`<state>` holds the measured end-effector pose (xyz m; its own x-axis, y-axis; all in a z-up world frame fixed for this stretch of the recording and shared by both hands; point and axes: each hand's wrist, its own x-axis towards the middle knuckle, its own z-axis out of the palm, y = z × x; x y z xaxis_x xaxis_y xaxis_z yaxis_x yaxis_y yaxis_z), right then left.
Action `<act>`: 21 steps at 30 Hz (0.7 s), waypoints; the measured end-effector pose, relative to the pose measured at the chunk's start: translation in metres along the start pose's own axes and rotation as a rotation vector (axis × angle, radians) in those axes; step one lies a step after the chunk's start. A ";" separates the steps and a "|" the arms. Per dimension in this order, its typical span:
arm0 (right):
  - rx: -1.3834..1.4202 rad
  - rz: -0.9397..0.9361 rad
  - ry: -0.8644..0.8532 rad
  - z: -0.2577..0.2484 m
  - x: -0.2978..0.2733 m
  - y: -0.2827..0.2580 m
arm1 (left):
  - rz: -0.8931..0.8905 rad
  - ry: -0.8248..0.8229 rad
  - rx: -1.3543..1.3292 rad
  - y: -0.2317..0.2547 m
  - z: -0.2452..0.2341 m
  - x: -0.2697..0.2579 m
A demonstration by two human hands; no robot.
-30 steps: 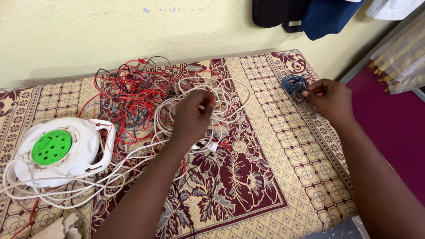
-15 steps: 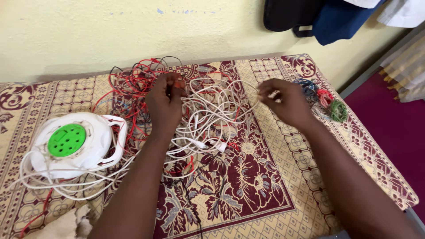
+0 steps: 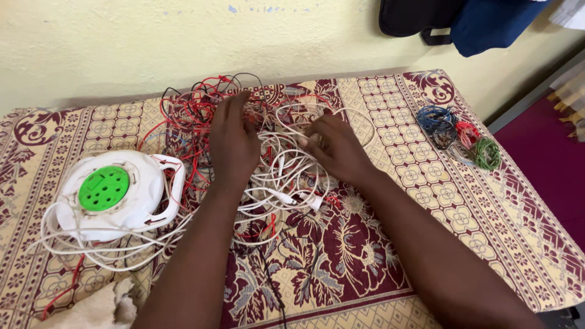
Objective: The person untangles a large pile of electrical wires and cables by hand, separating specific sections and winding small lengths together.
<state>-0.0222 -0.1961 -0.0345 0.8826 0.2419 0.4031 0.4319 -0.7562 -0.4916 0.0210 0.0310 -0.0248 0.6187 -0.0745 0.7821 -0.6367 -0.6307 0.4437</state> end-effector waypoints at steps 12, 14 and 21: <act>0.127 0.172 0.517 -0.024 -0.003 0.034 | -0.023 -0.130 0.140 0.004 0.001 0.000; 0.173 0.242 0.555 -0.030 -0.003 0.039 | -0.015 -0.131 0.162 0.010 -0.003 0.004; 0.418 0.325 0.680 -0.028 -0.007 0.075 | -0.022 -0.135 -0.151 0.057 0.019 0.031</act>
<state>-0.0009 -0.2716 -0.0522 0.7285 -0.4654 0.5027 0.3284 -0.4067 -0.8525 0.0131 -0.0222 0.0166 0.6829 -0.1713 0.7102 -0.6778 -0.5111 0.5285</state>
